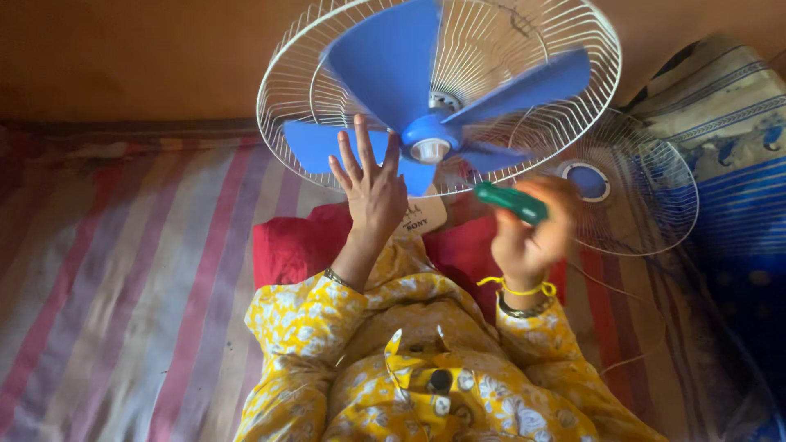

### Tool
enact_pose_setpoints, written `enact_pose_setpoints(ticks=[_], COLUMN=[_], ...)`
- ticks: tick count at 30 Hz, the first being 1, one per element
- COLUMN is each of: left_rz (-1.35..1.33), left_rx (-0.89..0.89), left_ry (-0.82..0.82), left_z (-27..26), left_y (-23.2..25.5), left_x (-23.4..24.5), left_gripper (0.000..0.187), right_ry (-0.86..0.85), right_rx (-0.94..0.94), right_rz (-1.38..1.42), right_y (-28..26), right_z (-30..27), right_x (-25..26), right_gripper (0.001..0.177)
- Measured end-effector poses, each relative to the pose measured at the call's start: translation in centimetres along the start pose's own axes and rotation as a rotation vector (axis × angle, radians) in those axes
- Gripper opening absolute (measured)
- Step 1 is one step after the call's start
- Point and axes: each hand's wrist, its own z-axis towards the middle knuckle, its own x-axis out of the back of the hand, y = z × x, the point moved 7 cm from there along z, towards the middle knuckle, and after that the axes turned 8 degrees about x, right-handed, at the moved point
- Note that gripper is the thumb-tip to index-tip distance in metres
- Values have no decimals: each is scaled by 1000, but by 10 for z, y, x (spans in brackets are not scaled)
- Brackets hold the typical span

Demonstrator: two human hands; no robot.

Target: The person uses a green-handled screwdriver to tighten the central hub nut on a white electric fan with blue blades. The person repeatedly rotates the screwdriver and adjusts the fan head to access the nut, working on the same fastener throughout the clip.

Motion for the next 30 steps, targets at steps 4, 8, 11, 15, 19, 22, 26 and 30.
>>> enact_pose_setpoints(ticks=[4, 8, 11, 15, 19, 22, 26, 30], left_rz=[-77, -73, -97, -117, -170, -279, -304, -314], left_rx=[31, 51, 65, 101, 85, 137, 134, 123], left_ry=[-88, -187, -221, -216, -98, -56, -20, -14], left_z=[-11, -23, -23, -23, -17, -16, -13, -9], left_y=[-5, -9, -13, -14, -7, -6, 0, 4], left_x=[-14, -25, -30, -36, -31, -27, -28, -33], left_gripper=[73, 77, 81, 80, 77, 71, 67, 69], right_ry=[296, 83, 144, 167, 269, 313, 315, 283], right_rx=[56, -57, -11, 99, 73, 55, 102, 384], right_rz=[76, 146, 57, -73, 104, 141, 178, 34], right_y=[6, 15, 17, 20, 36, 41, 46, 30], right_z=[-6, -18, -19, -15, -12, -18, -37, -54], right_x=[16, -11, -6, 0, -2, -3, -3, -13], right_gripper=[51, 47, 42, 41, 46, 45, 50, 47])
